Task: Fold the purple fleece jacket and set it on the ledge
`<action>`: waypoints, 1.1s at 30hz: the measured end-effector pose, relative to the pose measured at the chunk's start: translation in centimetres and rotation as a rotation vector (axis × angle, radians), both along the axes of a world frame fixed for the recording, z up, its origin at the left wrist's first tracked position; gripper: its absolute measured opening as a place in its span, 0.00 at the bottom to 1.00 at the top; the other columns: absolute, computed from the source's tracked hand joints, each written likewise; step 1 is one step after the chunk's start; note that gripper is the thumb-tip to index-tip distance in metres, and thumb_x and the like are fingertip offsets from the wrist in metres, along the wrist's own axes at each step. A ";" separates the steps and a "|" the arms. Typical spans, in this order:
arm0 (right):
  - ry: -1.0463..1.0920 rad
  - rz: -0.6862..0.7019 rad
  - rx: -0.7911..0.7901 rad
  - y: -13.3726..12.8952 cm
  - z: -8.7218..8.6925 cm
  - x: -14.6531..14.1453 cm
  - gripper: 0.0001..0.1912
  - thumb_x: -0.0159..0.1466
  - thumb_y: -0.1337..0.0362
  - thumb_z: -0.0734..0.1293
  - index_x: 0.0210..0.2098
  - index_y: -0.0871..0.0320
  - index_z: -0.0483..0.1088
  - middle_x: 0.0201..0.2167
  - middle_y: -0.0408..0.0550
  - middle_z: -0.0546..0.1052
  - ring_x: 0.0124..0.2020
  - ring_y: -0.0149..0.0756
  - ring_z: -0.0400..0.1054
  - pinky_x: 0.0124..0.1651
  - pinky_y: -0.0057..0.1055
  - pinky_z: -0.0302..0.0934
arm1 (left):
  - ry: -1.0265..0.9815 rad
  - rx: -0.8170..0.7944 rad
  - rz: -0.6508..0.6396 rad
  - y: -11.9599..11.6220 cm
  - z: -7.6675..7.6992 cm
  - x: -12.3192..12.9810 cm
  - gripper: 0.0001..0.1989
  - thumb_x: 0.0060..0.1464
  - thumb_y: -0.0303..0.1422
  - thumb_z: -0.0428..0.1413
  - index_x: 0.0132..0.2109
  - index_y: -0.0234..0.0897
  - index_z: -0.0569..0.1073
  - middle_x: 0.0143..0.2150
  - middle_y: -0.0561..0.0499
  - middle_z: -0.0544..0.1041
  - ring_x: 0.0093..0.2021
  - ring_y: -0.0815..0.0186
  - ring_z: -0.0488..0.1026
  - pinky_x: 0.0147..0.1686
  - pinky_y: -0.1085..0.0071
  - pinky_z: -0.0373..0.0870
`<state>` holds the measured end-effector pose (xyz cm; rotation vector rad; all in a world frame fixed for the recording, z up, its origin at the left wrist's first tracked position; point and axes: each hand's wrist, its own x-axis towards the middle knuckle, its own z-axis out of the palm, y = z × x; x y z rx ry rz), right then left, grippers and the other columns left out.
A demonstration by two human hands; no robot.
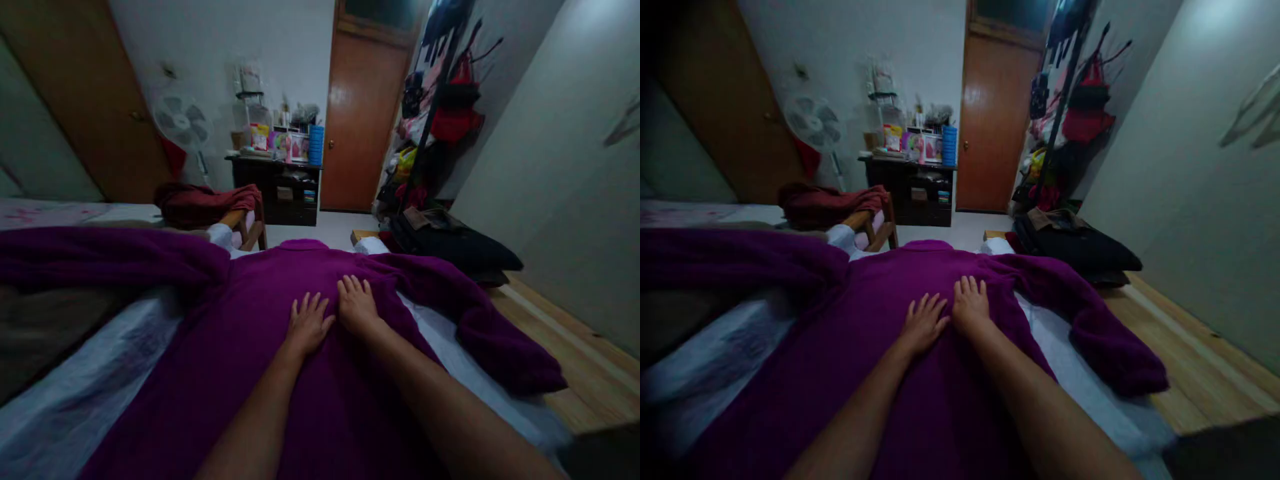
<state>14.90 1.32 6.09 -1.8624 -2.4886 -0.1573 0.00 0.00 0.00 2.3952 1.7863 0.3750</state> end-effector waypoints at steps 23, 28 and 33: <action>0.096 -0.258 -0.064 7.5 3.6 5.1 0.17 0.65 0.63 0.58 0.46 0.59 0.74 0.49 0.59 0.75 0.53 0.51 0.66 0.55 0.42 0.54 | 0.016 -0.030 0.163 -0.3 0.4 0.3 0.31 0.58 0.50 0.48 0.66 0.48 0.60 0.70 0.46 0.54 0.70 0.43 0.43 0.65 0.47 0.41; 0.242 -0.378 -0.026 13.3 3.8 4.8 0.18 0.64 0.68 0.60 0.53 0.63 0.68 0.50 0.59 0.75 0.51 0.44 0.69 0.49 0.31 0.59 | -0.001 -0.022 0.160 -0.2 0.6 0.2 0.31 0.57 0.50 0.49 0.65 0.48 0.61 0.70 0.48 0.55 0.70 0.44 0.44 0.64 0.48 0.43; 0.373 -0.481 -0.070 17.0 2.2 3.9 0.21 0.60 0.72 0.65 0.53 0.67 0.66 0.43 0.60 0.77 0.45 0.44 0.72 0.44 0.29 0.63 | -0.035 -0.018 0.158 -0.2 0.6 0.0 0.31 0.57 0.50 0.49 0.65 0.48 0.62 0.69 0.48 0.56 0.69 0.45 0.45 0.64 0.47 0.45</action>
